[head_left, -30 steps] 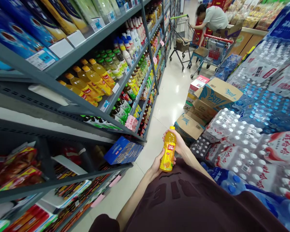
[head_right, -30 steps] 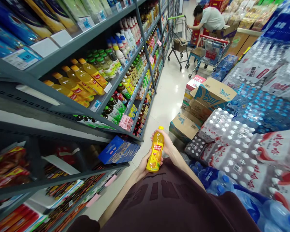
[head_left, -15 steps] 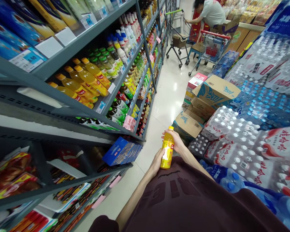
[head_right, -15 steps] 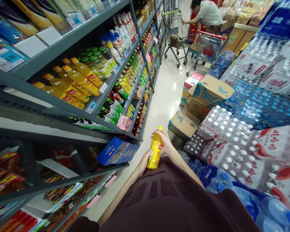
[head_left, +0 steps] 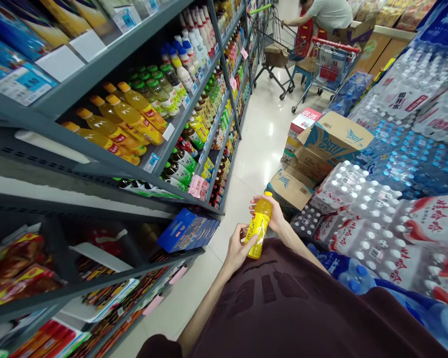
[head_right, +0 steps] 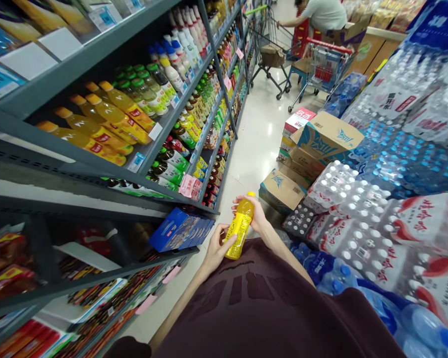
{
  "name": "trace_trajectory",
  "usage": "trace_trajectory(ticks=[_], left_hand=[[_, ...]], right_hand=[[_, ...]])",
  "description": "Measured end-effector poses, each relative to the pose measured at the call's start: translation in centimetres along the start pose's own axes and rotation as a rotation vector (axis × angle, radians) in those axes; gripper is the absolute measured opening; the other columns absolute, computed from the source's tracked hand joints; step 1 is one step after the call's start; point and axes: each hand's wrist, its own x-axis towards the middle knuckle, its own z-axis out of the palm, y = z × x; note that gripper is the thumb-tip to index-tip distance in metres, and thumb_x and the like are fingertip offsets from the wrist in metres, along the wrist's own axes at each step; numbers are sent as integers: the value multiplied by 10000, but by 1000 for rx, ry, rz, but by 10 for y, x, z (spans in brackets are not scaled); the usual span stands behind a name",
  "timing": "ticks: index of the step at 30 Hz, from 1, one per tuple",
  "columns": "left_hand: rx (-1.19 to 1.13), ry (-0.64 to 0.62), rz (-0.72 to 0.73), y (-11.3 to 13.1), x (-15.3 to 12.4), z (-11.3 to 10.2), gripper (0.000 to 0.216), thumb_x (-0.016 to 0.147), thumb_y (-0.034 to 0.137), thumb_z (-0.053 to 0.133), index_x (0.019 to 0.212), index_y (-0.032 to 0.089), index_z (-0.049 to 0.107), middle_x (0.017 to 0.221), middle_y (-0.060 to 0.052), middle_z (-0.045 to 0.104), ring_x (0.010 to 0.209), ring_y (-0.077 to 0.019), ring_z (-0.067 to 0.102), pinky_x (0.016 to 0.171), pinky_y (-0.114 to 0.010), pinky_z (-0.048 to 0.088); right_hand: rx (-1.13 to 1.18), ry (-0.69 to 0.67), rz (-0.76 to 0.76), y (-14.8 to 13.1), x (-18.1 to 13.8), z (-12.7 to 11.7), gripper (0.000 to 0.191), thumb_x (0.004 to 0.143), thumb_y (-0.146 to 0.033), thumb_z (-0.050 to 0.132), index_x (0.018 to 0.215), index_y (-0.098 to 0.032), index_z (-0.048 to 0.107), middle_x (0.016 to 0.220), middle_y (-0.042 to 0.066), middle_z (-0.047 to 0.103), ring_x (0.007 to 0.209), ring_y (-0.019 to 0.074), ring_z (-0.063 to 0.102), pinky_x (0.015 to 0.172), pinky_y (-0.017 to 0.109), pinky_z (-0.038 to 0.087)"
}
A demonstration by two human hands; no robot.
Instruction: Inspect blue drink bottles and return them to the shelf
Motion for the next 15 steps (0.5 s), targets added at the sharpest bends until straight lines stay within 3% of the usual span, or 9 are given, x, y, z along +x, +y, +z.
trace_trajectory(ticks=[10, 15], left_hand=[[45, 13, -9, 7, 1, 4, 406, 798, 436, 735, 1060, 191, 548, 838, -11, 581, 807, -178, 593, 643, -245, 468], [107, -42, -9, 3, 1, 4, 438, 818, 422, 719, 1140, 187, 539, 976, -59, 629, 877, -213, 621, 705, -298, 514]], right_hand=[[10, 12, 19, -3, 3, -4, 268, 748, -402, 715, 887, -173, 699, 829, 33, 734, 682, 193, 680, 553, 295, 542], [-9, 75, 11, -4, 2, -5, 211, 736, -357, 729, 854, -184, 698, 821, 28, 744, 667, 184, 677, 556, 297, 544]])
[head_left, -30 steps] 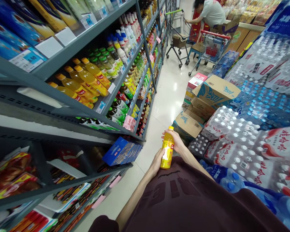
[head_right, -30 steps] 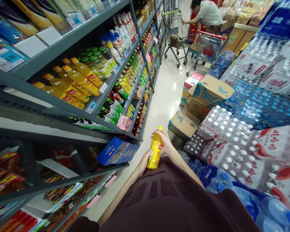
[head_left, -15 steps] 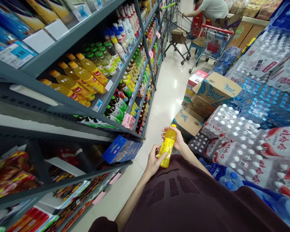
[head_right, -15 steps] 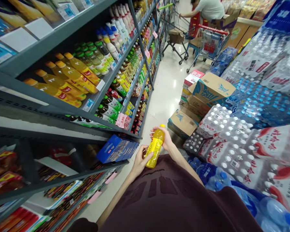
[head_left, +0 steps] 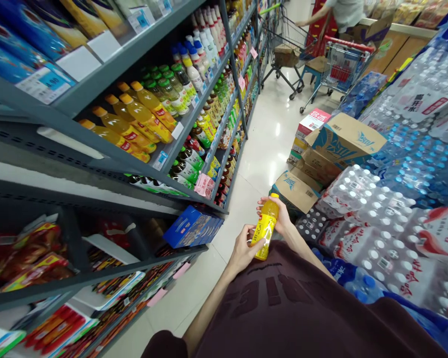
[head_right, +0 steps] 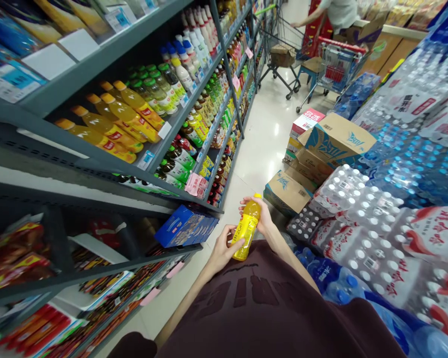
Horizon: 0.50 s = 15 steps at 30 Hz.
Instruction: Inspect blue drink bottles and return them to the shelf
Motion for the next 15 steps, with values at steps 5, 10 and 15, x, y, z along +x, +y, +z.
trace_trajectory(ticks=[5, 10, 15], left_hand=[[181, -46, 2, -10, 3, 6, 731, 689, 377, 845, 1321, 196, 528, 1258, -118, 638, 1125, -304, 616, 988, -415, 479], [307, 76, -1, -21, 7, 7, 768, 666, 314, 851, 1353, 195, 529, 1291, -112, 602, 1194, -297, 590, 1055, -419, 452], [298, 124, 79, -17, 5, -9, 602, 654, 336, 846, 1210, 197, 663, 1050, -60, 642, 963, -238, 632, 905, -344, 505]], right_hand=[[-58, 188, -76, 11, 6, -5, 214, 677, -311, 814, 784, -173, 689, 730, 4, 716, 649, 158, 676, 595, 266, 561], [-73, 216, -117, 23, 9, -7, 288, 655, -350, 866, 767, -173, 668, 731, -6, 713, 660, 152, 681, 620, 264, 566], [-96, 87, -139, 19, -1, -1, 239, 724, -359, 809, 853, -190, 700, 865, 22, 748, 837, 208, 722, 766, 315, 588]])
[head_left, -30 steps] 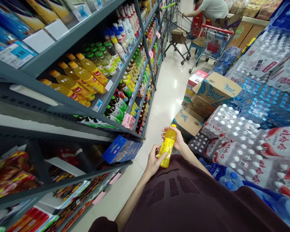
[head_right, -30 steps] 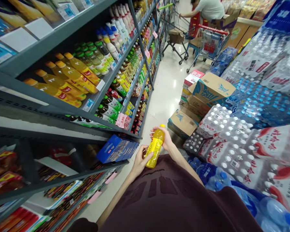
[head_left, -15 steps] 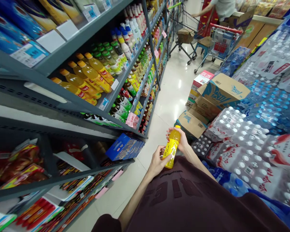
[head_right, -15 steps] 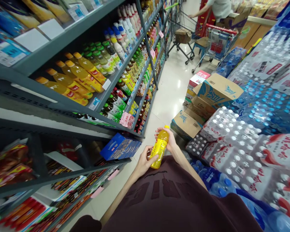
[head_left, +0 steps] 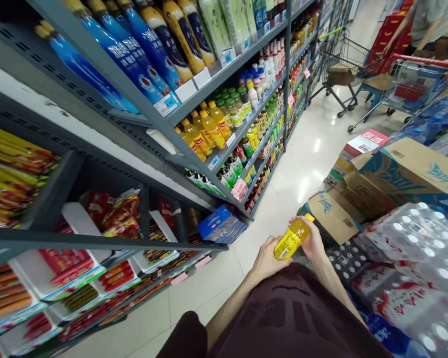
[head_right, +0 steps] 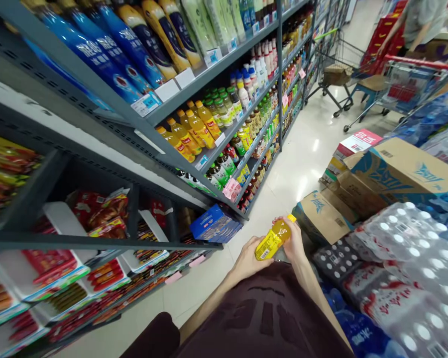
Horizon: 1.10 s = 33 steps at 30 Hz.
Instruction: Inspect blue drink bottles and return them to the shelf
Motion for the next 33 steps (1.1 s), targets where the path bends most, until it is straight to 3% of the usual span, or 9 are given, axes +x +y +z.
trace_trajectory(ticks=[3, 8, 12, 16, 20, 24, 29, 33], left_hand=[[-188, -64, -50, -3, -3, -9, 417, 654, 393, 827, 962, 139, 709, 895, -50, 653, 830, -223, 636, 779, -323, 505], [-1070, -413, -180, -15, -13, -2, 641, 719, 516, 679, 1228, 148, 549, 962, -123, 730, 696, -263, 720, 660, -363, 552], [-1288, -464, -242, -19, -15, 7, 656, 691, 499, 579, 1214, 104, 572, 974, -187, 745, 698, -299, 733, 597, -344, 544], [-1286, -470, -347, -22, -13, 12, 689, 741, 593, 535, 1171, 60, 614, 999, -219, 737, 825, -337, 731, 659, -381, 570], [-1207, -238, -329, -23, -10, 18, 668, 804, 580, 602, 1280, 115, 539, 1039, -165, 727, 837, -283, 717, 669, -364, 580], [-940, -128, -250, -21, -5, 18, 626, 805, 504, 711, 1286, 147, 527, 1082, -135, 709, 891, -251, 698, 733, -343, 571], [-540, 33, -190, -19, 6, 18, 522, 721, 398, 810, 1122, 154, 581, 1007, -76, 695, 894, -210, 663, 812, -317, 524], [-440, 69, -203, -20, 9, 18, 538, 717, 369, 810, 1136, 169, 539, 1016, -68, 690, 904, -207, 656, 817, -314, 508]], right_hand=[[-11, -136, 50, -3, -7, 5, 297, 766, -410, 753, 986, -217, 703, 1008, 50, 763, 965, 261, 724, 841, 386, 587], [-82, -350, 109, 2, -16, 17, 467, 810, -552, 652, 1155, -238, 659, 1135, 93, 746, 1033, 314, 716, 861, 468, 585], [-165, -349, 41, 6, -17, 27, 464, 843, -521, 648, 1210, -237, 635, 1112, 92, 750, 986, 294, 729, 808, 425, 601], [-227, -318, 18, 6, -13, 31, 460, 851, -527, 673, 1200, -227, 651, 1037, 79, 756, 855, 260, 740, 716, 372, 601], [-388, -267, -38, 8, -8, 29, 441, 814, -515, 731, 1117, -198, 694, 975, 74, 748, 791, 222, 702, 685, 328, 568], [-519, -245, -130, 11, -4, 24, 367, 817, -520, 714, 949, -177, 707, 819, 31, 697, 705, 170, 620, 625, 271, 494], [-726, -191, -254, 12, -1, 23, 340, 789, -496, 741, 760, -171, 647, 695, -21, 596, 625, 124, 514, 591, 247, 408], [-817, -202, -264, 12, 5, 22, 337, 793, -490, 722, 722, -179, 613, 653, -32, 569, 607, 125, 498, 570, 246, 393]])
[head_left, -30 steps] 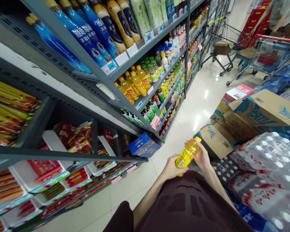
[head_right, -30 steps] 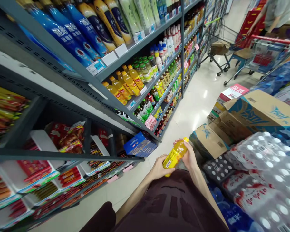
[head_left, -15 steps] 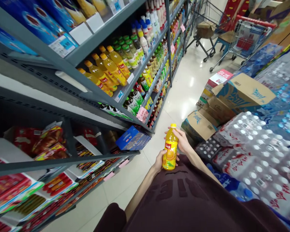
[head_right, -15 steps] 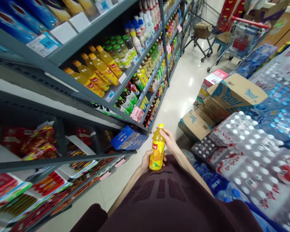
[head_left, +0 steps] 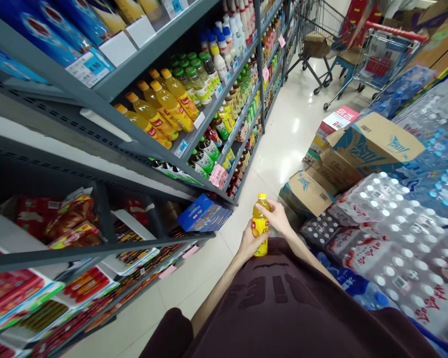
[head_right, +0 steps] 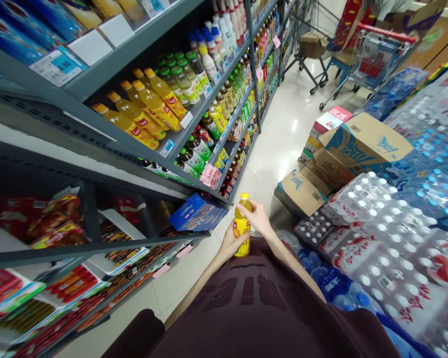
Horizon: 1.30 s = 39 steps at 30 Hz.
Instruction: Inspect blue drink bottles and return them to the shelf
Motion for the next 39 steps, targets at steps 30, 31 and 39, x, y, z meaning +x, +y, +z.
trace_trajectory(ticks=[30, 31, 39], left_hand=[[128, 221, 256, 85, 18, -81, 647, 745, 147, 677, 1370, 247, 546, 1396, -103, 567, 1244, -272, 569, 985, -380, 559], [99, 233, 233, 89, 28, -82, 596, 750, 178, 700, 1329, 244, 577, 1344, -93, 606, 1200, -270, 595, 955, -373, 573], [45, 360, 255, 115, 119, -84, 315, 839, 260, 671, 1151, 257, 717, 1136, -49, 730, 997, -250, 682, 924, -377, 577]], right_hand=[[-601, -476, -300, -3, 64, 46, 778, 801, -351, 669, 1476, -237, 300, 1217, 99, 718, 977, 308, 746, 799, 419, 590], [-593, -460, -293, -2, 71, 45, 789, 796, -348, 674, 1481, -241, 297, 1231, 101, 716, 986, 308, 747, 803, 417, 594], [-537, -317, -281, -21, 140, 42, 808, 806, -274, 663, 1513, -264, 273, 1310, 124, 671, 1084, 298, 715, 870, 447, 596]])
